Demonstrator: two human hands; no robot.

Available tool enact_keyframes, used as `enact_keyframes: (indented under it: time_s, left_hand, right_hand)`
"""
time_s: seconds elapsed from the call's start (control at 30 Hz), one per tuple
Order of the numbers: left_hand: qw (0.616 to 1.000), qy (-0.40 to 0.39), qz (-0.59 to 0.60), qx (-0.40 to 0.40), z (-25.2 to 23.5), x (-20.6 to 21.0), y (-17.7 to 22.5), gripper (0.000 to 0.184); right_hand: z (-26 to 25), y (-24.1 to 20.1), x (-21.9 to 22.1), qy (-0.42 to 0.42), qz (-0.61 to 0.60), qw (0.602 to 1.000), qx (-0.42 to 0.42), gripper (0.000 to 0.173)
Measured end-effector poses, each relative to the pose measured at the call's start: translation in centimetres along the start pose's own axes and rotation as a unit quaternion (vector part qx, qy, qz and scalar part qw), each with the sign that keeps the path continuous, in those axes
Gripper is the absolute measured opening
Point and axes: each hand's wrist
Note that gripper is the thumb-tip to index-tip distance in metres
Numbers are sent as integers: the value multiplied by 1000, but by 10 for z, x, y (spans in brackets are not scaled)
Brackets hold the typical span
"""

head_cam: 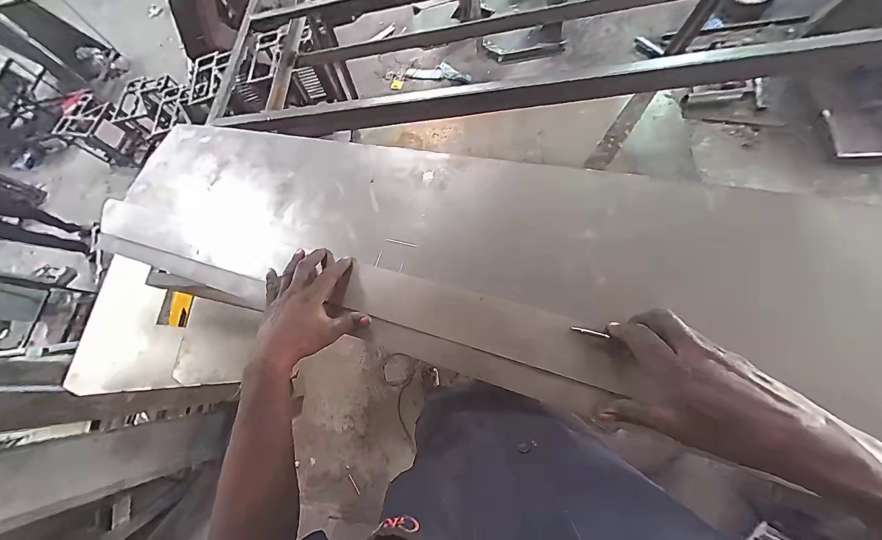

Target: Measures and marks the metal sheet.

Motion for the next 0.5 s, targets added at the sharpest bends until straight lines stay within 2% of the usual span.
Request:
enact_keyframes:
  time_s: [0.1,0.23,0.3,0.37,0.4,0.5]
  left_hand:
    - [998,15,6,54,-2,1,-35,109]
    - [988,30,9,153,-1,-1,-66,123]
    - [975,69,6,209,-1,5,-80,108]
    - [962,110,25,250,-3,10,-90,73]
    - [956,128,37,261,-3,13,-94,63]
    - [944,163,65,278,-3,16,-98,47]
  right_hand:
    - [15,-16,5,19,2,999,31,89]
    - [30,-43,14,50,-4,997,55,98]
    - [38,-54,21,61,15,996,67,96]
    - [44,-63,27,68,35,993,95,86]
    - [46,-67,28,70,42,990,116,83]
    - [50,-74,30,79,42,985,149,80]
Point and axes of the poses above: each hand's wrist, its own z-axis away from the middle knuckle, its own x-axis out of the palm, y = z × x, and after that the axes turned 10 degrees about y, right-handed
